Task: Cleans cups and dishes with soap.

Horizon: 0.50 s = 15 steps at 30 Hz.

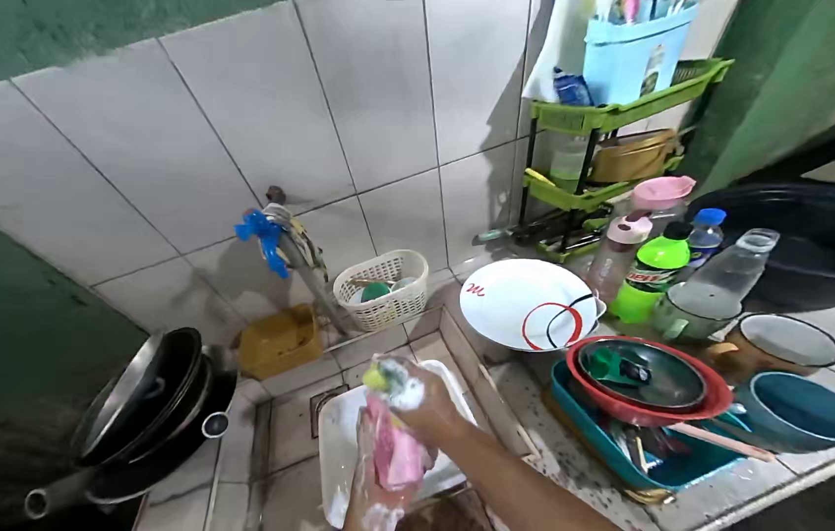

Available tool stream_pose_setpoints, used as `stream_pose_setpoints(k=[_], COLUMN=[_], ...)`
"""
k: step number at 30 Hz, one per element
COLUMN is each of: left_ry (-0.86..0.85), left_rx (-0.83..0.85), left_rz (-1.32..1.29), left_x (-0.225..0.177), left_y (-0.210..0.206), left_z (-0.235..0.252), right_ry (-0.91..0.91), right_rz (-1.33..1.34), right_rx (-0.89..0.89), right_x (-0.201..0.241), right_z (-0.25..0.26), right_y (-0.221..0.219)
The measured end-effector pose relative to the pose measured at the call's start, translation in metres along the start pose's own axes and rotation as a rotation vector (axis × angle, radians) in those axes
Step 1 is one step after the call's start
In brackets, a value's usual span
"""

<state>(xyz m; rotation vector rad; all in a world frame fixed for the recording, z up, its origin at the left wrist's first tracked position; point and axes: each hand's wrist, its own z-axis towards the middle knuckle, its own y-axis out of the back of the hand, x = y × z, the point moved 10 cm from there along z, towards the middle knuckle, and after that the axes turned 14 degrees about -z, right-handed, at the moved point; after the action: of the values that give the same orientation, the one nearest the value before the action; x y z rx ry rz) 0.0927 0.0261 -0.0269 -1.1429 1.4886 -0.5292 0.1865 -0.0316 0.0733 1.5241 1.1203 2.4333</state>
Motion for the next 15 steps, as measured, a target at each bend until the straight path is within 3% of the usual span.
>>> stream_pose_setpoints(k=[3,5,9,11,15], left_ry=[0.083,0.053,-0.077,-0.18,-0.344], left_rx=[0.11,0.119,0.071,0.168,0.263], left_rz=[-0.084,0.017,0.551,0.766,0.953], left_x=[0.014,0.018,0.023,0.036,0.081], left_y=[-0.015,-0.025,-0.039,-0.058,-0.075], left_z=[-0.004,-0.01,-0.006,-0.001,0.019], right_ry=[-0.032,-0.092,-0.345,-0.463,-0.538], right_rz=[0.004,0.028,0.402,0.533,0.248], right_rx=[0.031,0.0,-0.192,-0.269,-0.402], right_x=[-0.005,-0.015,-0.061,-0.089,-0.125], right_z=[0.0,-0.009,-0.035,-0.049,-0.09], right_y=[0.016,0.025,0.061,0.084,0.184])
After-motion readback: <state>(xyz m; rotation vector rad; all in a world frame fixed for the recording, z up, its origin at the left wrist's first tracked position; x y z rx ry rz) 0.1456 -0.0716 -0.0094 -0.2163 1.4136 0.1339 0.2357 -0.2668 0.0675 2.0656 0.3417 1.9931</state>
